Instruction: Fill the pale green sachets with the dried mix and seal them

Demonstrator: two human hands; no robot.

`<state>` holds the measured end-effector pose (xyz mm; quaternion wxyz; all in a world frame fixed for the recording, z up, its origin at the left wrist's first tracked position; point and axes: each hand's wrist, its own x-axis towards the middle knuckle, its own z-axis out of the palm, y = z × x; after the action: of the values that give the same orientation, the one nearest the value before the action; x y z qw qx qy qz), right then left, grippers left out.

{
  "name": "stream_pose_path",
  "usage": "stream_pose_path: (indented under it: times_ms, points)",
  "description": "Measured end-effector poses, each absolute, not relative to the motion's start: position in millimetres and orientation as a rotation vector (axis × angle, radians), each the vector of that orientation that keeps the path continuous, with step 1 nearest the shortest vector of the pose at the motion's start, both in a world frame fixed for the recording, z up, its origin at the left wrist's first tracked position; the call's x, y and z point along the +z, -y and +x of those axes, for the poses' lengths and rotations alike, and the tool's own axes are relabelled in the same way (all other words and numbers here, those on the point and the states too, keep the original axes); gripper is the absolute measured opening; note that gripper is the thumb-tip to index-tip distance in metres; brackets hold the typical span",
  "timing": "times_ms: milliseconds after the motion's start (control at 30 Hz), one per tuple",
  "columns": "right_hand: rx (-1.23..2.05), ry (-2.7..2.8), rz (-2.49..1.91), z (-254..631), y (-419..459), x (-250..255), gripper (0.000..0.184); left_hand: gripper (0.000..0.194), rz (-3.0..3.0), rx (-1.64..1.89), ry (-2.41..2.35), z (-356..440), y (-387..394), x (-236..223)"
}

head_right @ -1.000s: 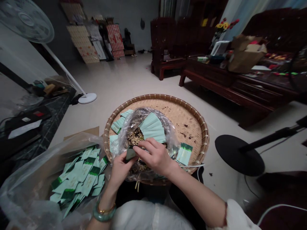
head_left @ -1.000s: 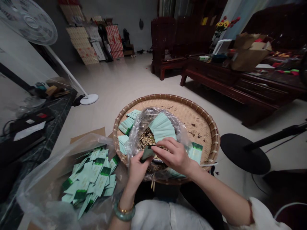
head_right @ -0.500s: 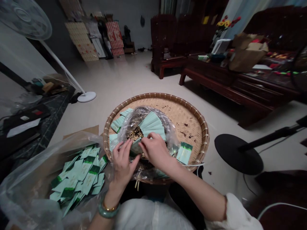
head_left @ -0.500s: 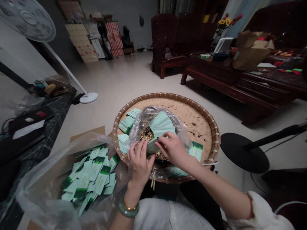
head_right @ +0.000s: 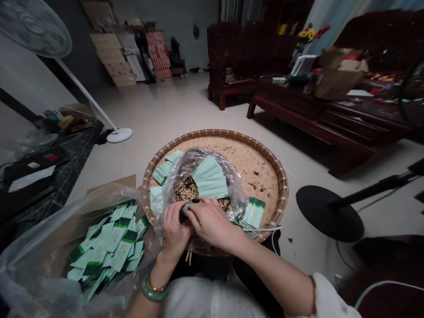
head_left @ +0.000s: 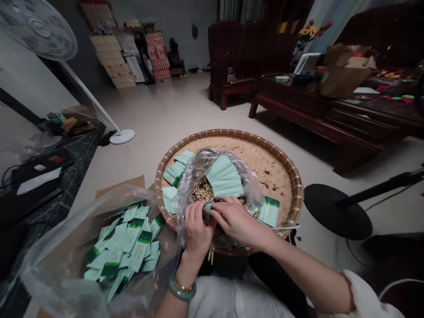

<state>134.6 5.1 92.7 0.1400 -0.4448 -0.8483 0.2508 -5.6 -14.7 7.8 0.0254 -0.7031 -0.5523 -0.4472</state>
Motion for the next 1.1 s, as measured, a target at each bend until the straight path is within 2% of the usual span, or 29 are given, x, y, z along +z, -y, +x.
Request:
stream_pose_path:
  times_ms: [267,467,600,700,800,1100]
  points:
    - [0.78,2.497,-1.169,137.4,-11.3,104.3,0.028,0.045,-2.164,-1.497,1.749,-15.7,11.3,3.7]
    - [0.922,2.364,-0.978,145.1,-19.2,111.4,0.027,0.034,-2.208,-1.605,1.844,-21.6,11.9,10.4]
    - [0.916,2.03,-1.15,149.2,-51.1,98.8,0.028,0.039,-2.186,-1.693,1.916,-22.7,11.4,11.4]
    - [0.85,2.274,-1.161,136.3,-82.4,77.4,0.017,0.04,-2.19,-1.711,1.932,-22.7,11.5,10.7]
    - [0.696,2.722,-1.141,113.1,-105.6,55.6,0.025,0.039,-2.181,-1.724,1.925,-22.7,11.6,10.0]
    - [0.55,2.89,-1.193,87.2,-125.0,29.2,0.03,0.037,-2.169,-1.731,1.908,-26.4,10.0,9.4]
